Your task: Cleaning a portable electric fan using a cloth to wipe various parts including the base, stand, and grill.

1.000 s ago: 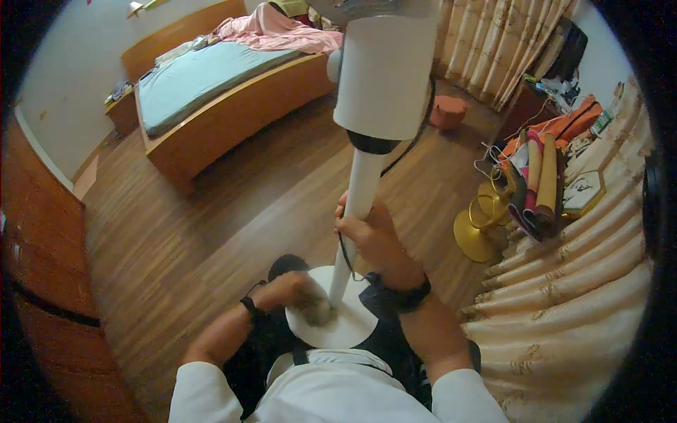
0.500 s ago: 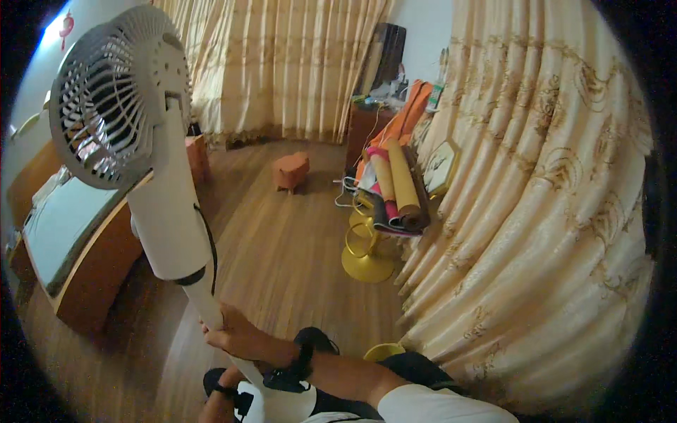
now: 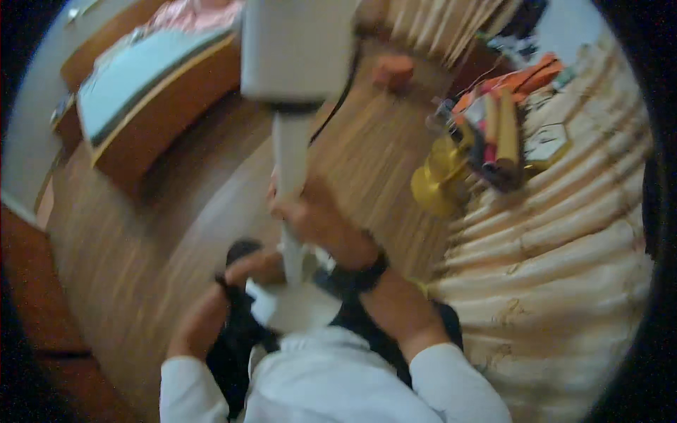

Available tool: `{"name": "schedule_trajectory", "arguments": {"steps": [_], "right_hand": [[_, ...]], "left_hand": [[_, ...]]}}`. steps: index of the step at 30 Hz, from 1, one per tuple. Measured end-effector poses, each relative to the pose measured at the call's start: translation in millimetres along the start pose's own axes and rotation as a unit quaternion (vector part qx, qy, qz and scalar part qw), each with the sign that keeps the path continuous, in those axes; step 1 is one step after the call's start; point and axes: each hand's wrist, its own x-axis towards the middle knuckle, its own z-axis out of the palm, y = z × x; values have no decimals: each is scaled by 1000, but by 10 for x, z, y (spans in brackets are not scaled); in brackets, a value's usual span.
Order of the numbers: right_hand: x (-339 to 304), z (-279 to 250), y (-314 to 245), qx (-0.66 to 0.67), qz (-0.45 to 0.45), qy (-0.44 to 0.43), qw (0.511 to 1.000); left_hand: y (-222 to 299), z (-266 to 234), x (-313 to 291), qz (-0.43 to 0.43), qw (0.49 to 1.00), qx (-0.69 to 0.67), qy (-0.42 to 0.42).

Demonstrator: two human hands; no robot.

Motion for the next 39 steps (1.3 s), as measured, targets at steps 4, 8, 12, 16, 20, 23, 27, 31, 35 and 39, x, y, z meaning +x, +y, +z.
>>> {"name": "schedule_trajectory", "arguments": {"steps": [4, 8, 12, 16, 20, 23, 27, 31, 35, 39], "right_hand": [[27, 107, -204, 61, 10, 11, 998], [26, 113, -138, 68, -7, 12, 998], [14, 106, -172, 77, 21, 11, 997], [4, 97, -213, 64, 20, 29, 997], [22, 73, -197, 67, 10, 17, 998], [22, 78, -207, 75, 17, 3, 997], [-2, 130, -270, 63, 35, -2, 997], [-10, 101, -233, 33, -1, -15, 999], [-120, 86, -340, -173, -130, 14, 976], [-488, 56, -310, -266, -212, 115, 933]], "left_hand": [[391, -191, -357, -31, 993, -76, -90], [756, -312, -525, -109, 966, -176, -156], [867, -184, -626, -51, 970, -173, -165], [961, -234, -695, -83, 955, -229, -167], [839, -224, -751, -22, 949, -226, -218], [914, -547, -688, -49, 974, -22, -218], [1096, -914, -584, 60, 976, -210, 2], [1629, -1379, -547, 136, 895, -410, 116], [1839, -1515, -617, 105, 890, -436, 88], [1739, -1399, -654, 100, 896, -420, 101]]}}
